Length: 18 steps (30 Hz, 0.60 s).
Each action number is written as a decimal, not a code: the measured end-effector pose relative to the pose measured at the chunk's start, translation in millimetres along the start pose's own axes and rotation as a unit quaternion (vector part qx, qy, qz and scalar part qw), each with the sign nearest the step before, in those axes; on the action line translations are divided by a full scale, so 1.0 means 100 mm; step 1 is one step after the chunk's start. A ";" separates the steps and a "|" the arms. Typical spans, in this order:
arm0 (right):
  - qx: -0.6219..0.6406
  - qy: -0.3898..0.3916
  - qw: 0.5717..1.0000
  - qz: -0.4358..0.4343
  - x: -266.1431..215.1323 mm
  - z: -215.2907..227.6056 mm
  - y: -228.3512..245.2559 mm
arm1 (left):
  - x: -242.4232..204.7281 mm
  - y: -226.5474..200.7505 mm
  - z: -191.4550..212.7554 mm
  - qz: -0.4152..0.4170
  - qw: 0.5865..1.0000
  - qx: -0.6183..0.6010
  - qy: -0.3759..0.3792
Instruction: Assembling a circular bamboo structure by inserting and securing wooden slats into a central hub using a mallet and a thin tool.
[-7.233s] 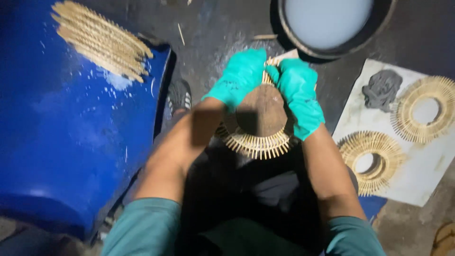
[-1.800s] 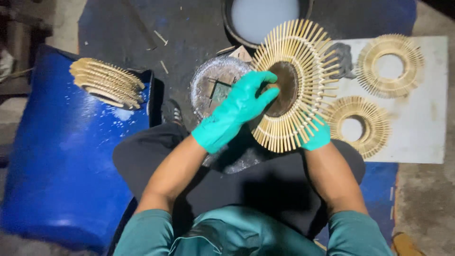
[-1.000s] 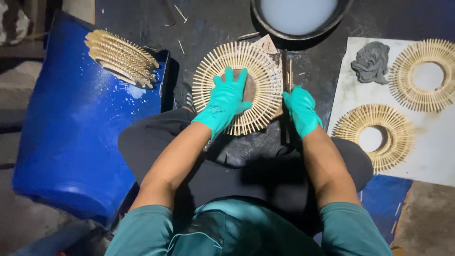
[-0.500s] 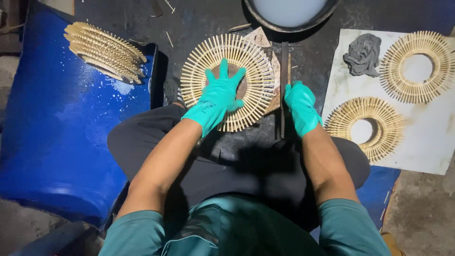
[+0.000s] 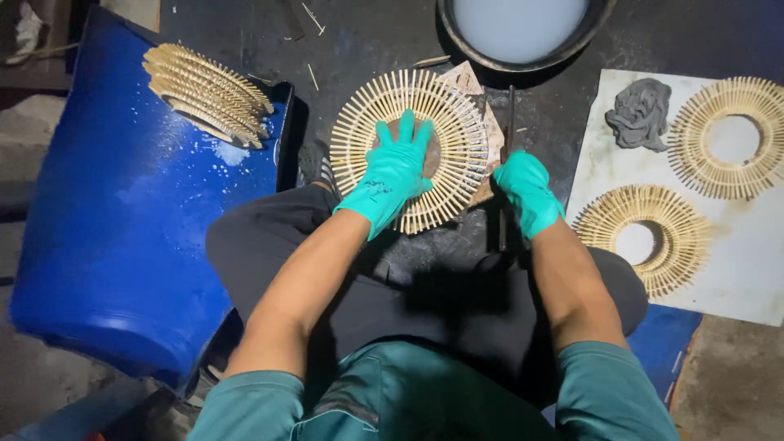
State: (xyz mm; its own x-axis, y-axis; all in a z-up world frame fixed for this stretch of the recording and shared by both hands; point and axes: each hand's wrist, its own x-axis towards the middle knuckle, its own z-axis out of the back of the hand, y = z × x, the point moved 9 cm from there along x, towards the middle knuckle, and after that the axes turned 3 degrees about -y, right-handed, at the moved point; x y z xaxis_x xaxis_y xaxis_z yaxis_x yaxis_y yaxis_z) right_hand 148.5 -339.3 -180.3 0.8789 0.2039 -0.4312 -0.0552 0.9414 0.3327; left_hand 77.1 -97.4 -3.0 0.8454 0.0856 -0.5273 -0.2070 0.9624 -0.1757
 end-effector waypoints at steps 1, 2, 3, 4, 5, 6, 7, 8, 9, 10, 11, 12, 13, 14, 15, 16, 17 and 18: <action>0.017 0.024 1.000 -0.012 -0.04 0.09 0.01 | 0.04 0.02 -0.05 -0.010 1.000 -0.002 -0.027; 0.013 0.024 1.000 -0.013 0.00 -0.03 -0.11 | 0.05 0.05 -0.09 -0.011 1.000 -0.006 -0.027; 0.036 0.024 0.999 -0.002 0.05 -0.14 -0.22 | 0.06 0.06 -0.10 -0.023 0.999 -0.002 -0.042; 0.058 0.023 0.998 0.010 0.11 -0.24 -0.32 | 0.08 0.06 -0.11 -0.034 0.998 0.002 -0.058; 0.053 0.022 0.998 0.011 0.07 -0.18 -0.32 | 0.07 0.03 -0.07 -0.034 0.998 -0.003 -0.059; 0.153 0.041 0.987 0.002 0.04 -0.16 -0.30 | 0.07 0.01 -0.05 -0.037 0.999 0.003 -0.040; 0.251 0.060 0.966 -0.007 0.01 -0.14 -0.27 | 0.05 0.00 -0.04 -0.039 0.999 0.008 -0.021; 0.249 0.060 0.967 -0.005 -0.05 0.01 -0.16 | 0.04 -0.01 0.00 -0.038 0.999 0.006 -0.023; 0.321 0.084 0.943 -0.042 -0.12 0.11 -0.10 | 0.03 -0.03 0.02 -0.033 0.999 0.002 -0.011; 0.392 0.108 0.910 -0.080 -0.22 0.19 -0.02 | 0.02 -0.04 0.03 -0.030 1.000 0.001 0.003; 0.392 0.108 0.910 -0.079 -0.25 0.19 0.04 | 0.00 -0.02 0.00 -0.030 1.000 0.001 0.002; 0.318 0.085 0.942 -0.069 -0.25 0.24 0.08 | -0.01 -0.02 0.01 -0.036 0.999 -0.008 -0.007; 0.243 0.062 0.966 -0.058 -0.25 0.30 0.13 | 0.00 -0.01 0.02 -0.043 0.999 -0.016 -0.017; 0.246 0.060 0.966 -0.059 -0.23 0.19 0.13 | 0.00 -0.02 0.02 -0.045 0.999 -0.013 -0.018; 0.179 0.049 0.982 -0.036 -0.20 0.10 0.16 | 0.00 -0.02 0.04 -0.039 0.999 -0.017 -0.028; 0.110 0.041 0.993 -0.014 -0.18 0.01 0.20 | 0.00 0.00 0.05 -0.032 0.998 -0.024 -0.037; 0.112 0.041 0.993 -0.014 -0.06 -0.26 0.09 | -0.01 -0.01 0.04 -0.033 0.999 -0.022 -0.037; 0.084 0.052 0.995 0.016 0.09 -0.52 0.05 | 0.00 0.01 0.04 -0.023 0.998 -0.035 -0.036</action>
State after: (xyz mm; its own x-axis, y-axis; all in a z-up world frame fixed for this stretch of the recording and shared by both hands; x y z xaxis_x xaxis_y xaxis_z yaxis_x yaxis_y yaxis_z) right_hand 131.5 -318.7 -226.6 0.8236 0.2674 -0.5001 0.0054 0.8781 0.4784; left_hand 78.4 -95.1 0.0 0.8877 0.0621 -0.4562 -0.1982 0.9459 -0.2570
